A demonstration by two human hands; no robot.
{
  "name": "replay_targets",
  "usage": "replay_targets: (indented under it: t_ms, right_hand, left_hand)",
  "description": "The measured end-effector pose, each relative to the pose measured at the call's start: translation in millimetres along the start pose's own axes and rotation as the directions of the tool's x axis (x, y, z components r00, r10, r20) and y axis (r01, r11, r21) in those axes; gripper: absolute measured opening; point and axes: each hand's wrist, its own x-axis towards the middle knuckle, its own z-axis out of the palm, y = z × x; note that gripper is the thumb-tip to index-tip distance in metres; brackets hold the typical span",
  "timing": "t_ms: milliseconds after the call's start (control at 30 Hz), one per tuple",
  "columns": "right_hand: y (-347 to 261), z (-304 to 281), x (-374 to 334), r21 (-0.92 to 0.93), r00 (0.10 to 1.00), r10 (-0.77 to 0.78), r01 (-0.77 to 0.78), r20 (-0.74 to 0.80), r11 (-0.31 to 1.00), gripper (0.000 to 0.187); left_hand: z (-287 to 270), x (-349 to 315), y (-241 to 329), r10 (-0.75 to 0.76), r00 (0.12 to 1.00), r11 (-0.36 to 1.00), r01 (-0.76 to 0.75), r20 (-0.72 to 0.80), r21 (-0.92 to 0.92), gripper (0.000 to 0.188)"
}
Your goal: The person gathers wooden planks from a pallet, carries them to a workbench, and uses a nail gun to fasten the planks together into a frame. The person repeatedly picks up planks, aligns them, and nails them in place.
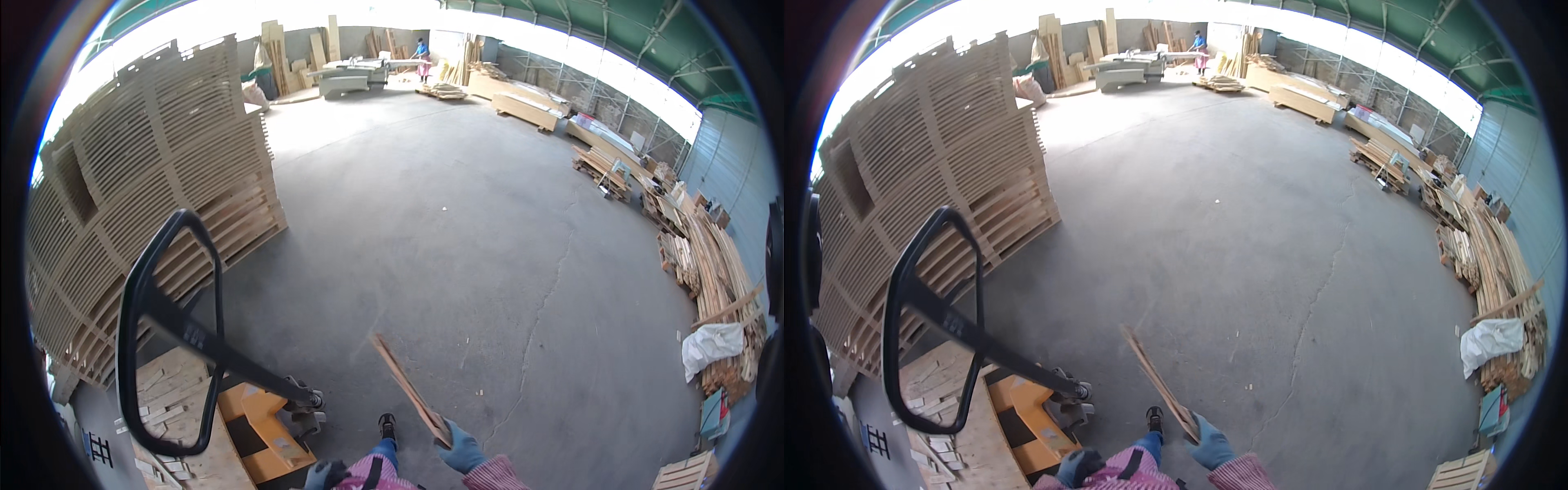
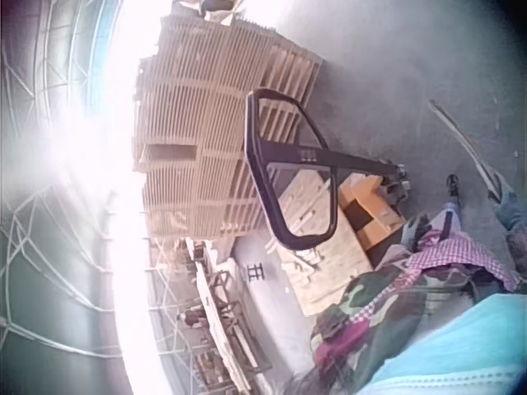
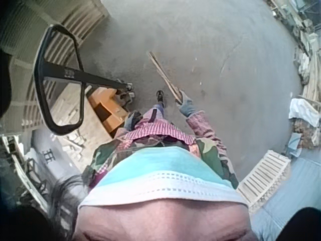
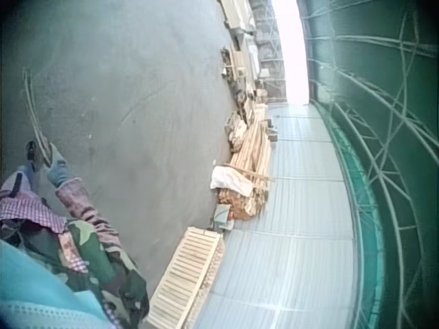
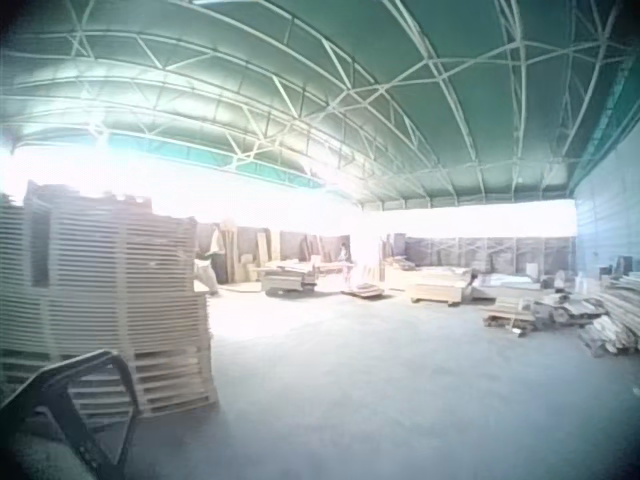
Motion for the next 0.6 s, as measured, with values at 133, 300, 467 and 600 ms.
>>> replay_targets:
  t_ms: [133,300,467,600]
  right_hand:
    - [10.7,-4.6,114.4,-0.093,0.999,0.036,-0.037,-0.006,0.995,0.060]
    - [86.8,-76.9,194.6,-0.190,0.903,0.430,-0.420,0.014,0.888,0.064]
    - [180.0,-123.6,239.6,-0.112,0.664,0.744,-0.747,-0.071,0.655,0.056]
    - [174.8,-139.2,327.1,-0.071,0.517,0.855,-0.855,-0.037,0.514,0.054]
  left_hand:
    - [11.1,132.3,121.4,0.074,0.959,0.974,-0.128,-0.273,-0.188,0.018]
    - [14.4,259.6,205.2,-0.137,0.958,0.840,-0.022,-0.251,-0.543,0.024]
    - [32.0,382.8,236.9,-0.140,0.985,0.856,0.068,-0.102,-0.512,0.030]
    - [39.5,472.0,294.3,-0.266,0.948,0.890,0.172,-0.175,-0.421,0.034]
